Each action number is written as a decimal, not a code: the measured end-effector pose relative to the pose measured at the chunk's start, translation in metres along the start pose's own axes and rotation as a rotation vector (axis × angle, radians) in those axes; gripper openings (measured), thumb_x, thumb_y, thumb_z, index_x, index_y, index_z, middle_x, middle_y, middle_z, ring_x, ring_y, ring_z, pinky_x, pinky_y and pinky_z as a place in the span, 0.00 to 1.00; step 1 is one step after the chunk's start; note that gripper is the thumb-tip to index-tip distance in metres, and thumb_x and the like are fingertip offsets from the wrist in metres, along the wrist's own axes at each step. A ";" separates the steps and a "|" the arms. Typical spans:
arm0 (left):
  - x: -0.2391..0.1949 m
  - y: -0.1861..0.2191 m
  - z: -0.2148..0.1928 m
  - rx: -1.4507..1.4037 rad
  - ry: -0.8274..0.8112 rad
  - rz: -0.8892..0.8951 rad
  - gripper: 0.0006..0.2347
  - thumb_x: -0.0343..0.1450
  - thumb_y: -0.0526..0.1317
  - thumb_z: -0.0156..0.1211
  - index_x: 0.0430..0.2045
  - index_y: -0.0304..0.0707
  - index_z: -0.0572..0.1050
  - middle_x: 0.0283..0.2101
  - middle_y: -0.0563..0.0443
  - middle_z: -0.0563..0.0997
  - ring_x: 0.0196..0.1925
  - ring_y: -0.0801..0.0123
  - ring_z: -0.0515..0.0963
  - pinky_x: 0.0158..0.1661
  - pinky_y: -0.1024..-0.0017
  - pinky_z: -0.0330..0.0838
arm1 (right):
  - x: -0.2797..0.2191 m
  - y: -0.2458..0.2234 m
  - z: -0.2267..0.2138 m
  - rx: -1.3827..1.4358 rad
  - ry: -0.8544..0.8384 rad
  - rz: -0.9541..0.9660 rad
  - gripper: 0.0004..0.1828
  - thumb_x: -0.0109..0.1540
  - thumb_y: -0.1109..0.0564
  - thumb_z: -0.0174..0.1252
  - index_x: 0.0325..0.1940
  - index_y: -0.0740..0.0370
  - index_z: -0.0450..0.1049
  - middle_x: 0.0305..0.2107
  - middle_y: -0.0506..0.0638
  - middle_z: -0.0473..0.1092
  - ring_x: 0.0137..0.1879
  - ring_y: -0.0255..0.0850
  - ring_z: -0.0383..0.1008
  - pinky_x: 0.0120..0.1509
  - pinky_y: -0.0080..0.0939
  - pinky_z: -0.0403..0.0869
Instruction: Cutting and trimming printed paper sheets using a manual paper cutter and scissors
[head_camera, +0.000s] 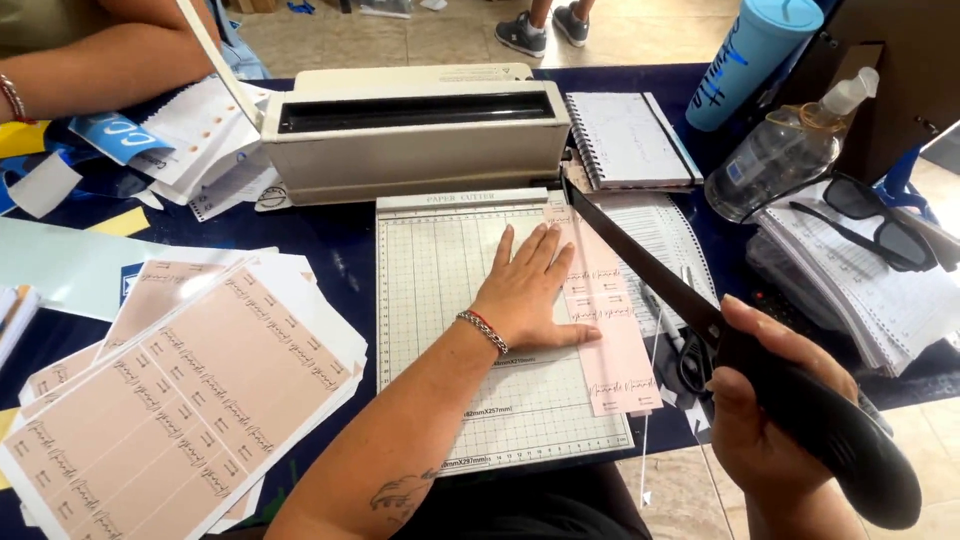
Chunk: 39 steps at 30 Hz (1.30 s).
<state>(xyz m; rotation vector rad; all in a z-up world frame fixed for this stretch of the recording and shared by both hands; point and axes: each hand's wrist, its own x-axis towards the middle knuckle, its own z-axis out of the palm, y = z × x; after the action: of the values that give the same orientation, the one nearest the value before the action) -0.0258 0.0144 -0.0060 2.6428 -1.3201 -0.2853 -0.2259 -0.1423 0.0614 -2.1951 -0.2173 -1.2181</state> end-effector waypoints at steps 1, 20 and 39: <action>0.001 -0.001 0.002 0.008 0.019 0.001 0.53 0.60 0.79 0.38 0.72 0.36 0.46 0.77 0.37 0.41 0.79 0.53 0.35 0.71 0.44 0.17 | 0.000 0.000 0.000 0.005 0.000 -0.004 0.23 0.67 0.53 0.54 0.57 0.77 0.64 0.50 0.72 0.73 0.58 0.61 0.80 0.67 0.52 0.79; 0.000 0.000 -0.001 0.004 0.008 -0.011 0.52 0.60 0.79 0.39 0.72 0.39 0.46 0.78 0.39 0.41 0.79 0.54 0.35 0.70 0.42 0.17 | -0.003 0.004 0.000 0.036 0.004 0.004 0.24 0.67 0.53 0.55 0.57 0.77 0.64 0.50 0.72 0.72 0.59 0.62 0.80 0.67 0.54 0.80; -0.001 0.005 -0.013 -0.011 -0.078 -0.059 0.54 0.56 0.80 0.40 0.73 0.44 0.46 0.79 0.49 0.39 0.80 0.57 0.34 0.70 0.38 0.19 | -0.139 -0.017 0.011 -0.030 -0.068 0.137 0.10 0.58 0.63 0.64 0.42 0.64 0.72 0.49 0.64 0.77 0.54 0.45 0.83 0.63 0.39 0.81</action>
<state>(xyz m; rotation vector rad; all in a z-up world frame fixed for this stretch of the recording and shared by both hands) -0.0270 0.0131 0.0076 2.6897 -1.2608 -0.4062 -0.3035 -0.1025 -0.0489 -2.2398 -0.0747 -1.0794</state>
